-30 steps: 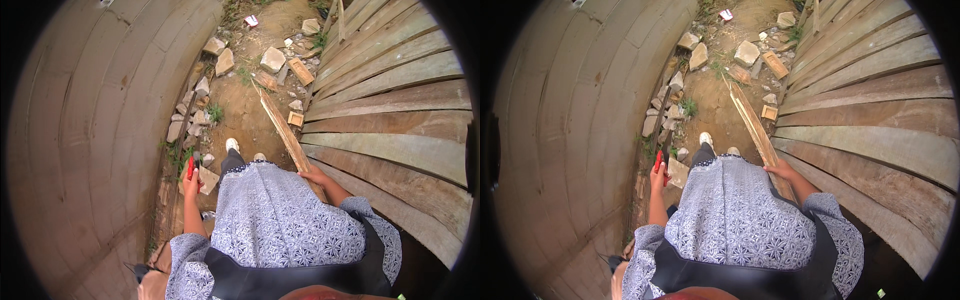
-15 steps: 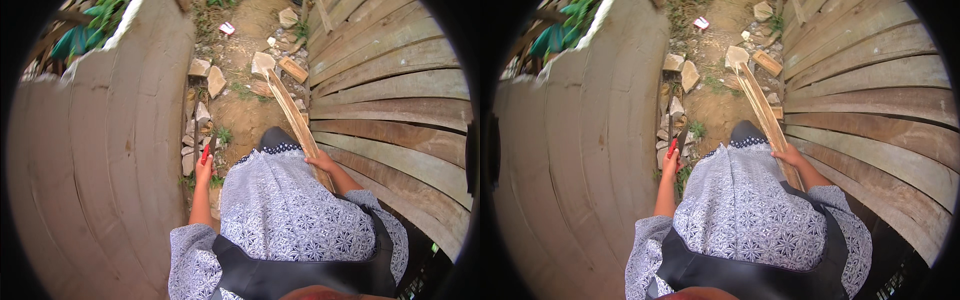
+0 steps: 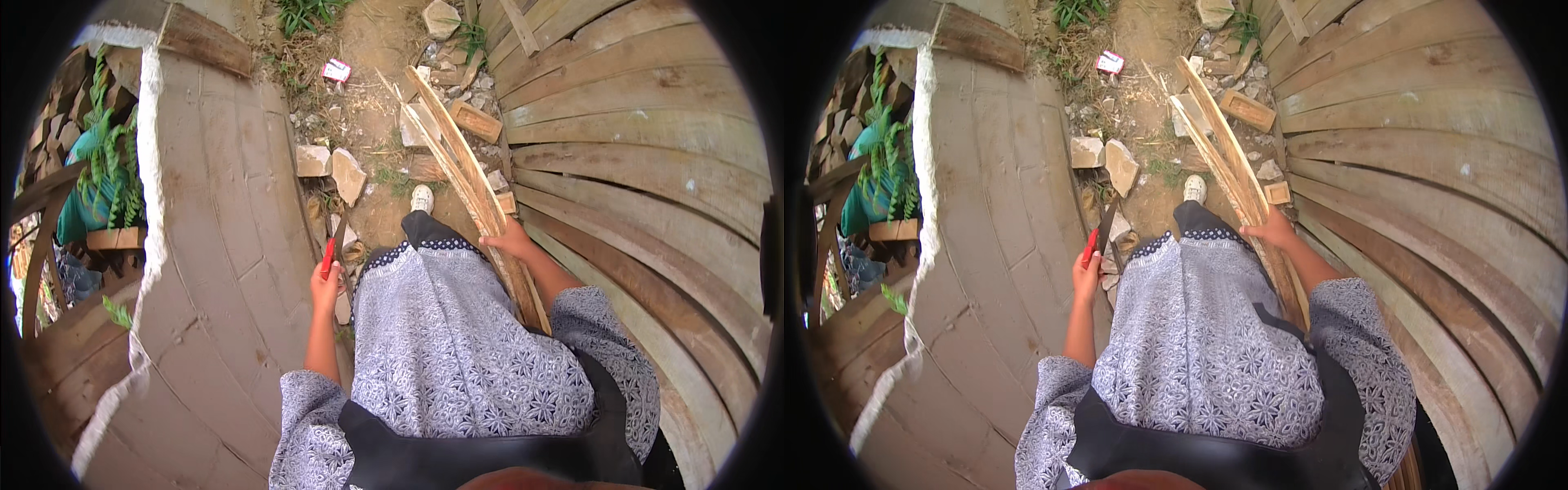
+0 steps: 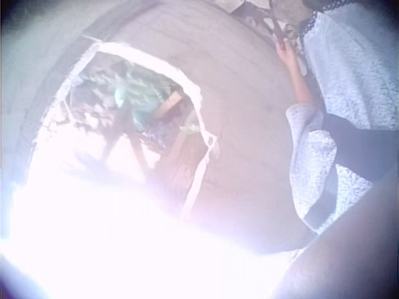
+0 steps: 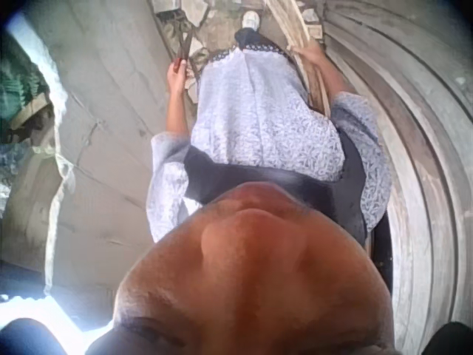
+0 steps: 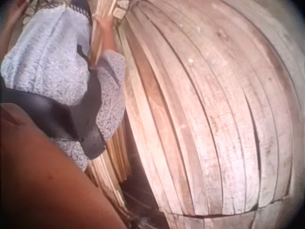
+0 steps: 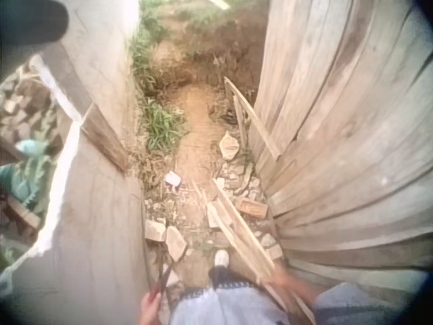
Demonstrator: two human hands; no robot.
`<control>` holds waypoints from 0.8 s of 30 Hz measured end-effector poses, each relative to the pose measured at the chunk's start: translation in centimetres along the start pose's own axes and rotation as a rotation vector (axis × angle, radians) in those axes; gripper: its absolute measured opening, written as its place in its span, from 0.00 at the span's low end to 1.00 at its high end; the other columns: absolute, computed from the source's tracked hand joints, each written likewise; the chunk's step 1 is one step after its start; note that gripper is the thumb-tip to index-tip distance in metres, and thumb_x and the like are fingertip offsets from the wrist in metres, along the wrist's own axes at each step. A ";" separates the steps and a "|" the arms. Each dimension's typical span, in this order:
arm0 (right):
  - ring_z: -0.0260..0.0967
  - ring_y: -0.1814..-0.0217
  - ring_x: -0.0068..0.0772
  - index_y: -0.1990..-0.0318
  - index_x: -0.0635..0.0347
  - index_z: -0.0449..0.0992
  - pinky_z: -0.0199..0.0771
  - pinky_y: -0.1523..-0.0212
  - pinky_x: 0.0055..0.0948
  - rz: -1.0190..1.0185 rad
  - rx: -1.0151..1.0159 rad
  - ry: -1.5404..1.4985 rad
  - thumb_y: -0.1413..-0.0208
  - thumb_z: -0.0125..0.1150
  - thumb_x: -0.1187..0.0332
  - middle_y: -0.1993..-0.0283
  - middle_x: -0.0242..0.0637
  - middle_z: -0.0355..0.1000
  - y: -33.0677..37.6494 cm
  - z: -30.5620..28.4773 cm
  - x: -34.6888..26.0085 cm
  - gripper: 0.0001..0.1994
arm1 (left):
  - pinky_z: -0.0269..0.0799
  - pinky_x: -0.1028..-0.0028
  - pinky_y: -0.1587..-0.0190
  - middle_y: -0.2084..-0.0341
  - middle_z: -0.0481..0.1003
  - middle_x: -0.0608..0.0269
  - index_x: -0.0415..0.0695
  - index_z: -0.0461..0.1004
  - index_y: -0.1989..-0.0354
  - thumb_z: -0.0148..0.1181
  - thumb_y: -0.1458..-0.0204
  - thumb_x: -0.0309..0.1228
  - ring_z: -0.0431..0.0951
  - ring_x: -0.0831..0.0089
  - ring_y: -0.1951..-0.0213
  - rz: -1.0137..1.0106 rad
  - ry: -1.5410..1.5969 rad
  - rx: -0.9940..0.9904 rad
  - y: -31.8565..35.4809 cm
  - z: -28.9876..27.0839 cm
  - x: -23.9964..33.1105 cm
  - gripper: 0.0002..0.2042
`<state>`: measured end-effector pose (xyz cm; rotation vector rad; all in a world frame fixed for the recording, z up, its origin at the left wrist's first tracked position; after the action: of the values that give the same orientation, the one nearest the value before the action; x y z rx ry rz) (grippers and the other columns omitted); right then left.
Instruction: The person walks through a cluttered area, picks up a thin wooden strip, and uses a red-handled hand saw to cut it into smaller pieces. The person holds the wood with one hand and saws with the other, then places the cut pieces on the ground.
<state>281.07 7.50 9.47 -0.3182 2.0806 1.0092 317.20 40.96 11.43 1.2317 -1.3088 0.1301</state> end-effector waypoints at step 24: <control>0.74 0.46 0.55 0.30 0.61 0.57 0.75 0.47 0.45 0.140 0.305 0.456 0.68 0.80 0.55 0.45 0.56 0.74 -30.0 1.9 -15.2 0.54 | 0.76 0.75 0.59 0.55 0.80 0.65 0.45 0.72 0.50 0.57 0.35 0.40 0.75 0.81 0.62 0.085 -0.091 -0.330 -30.6 5.3 16.8 0.13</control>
<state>307.67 -12.30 3.49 -0.2657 2.6611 0.7256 340.40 15.20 4.83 0.9105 -1.3986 -0.0802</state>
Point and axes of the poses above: each hand's wrist, its own y-axis away from the middle knuckle, its own z-axis out of the palm, x = y × z, the point moved 3 cm from there along -y, towards the middle knuckle
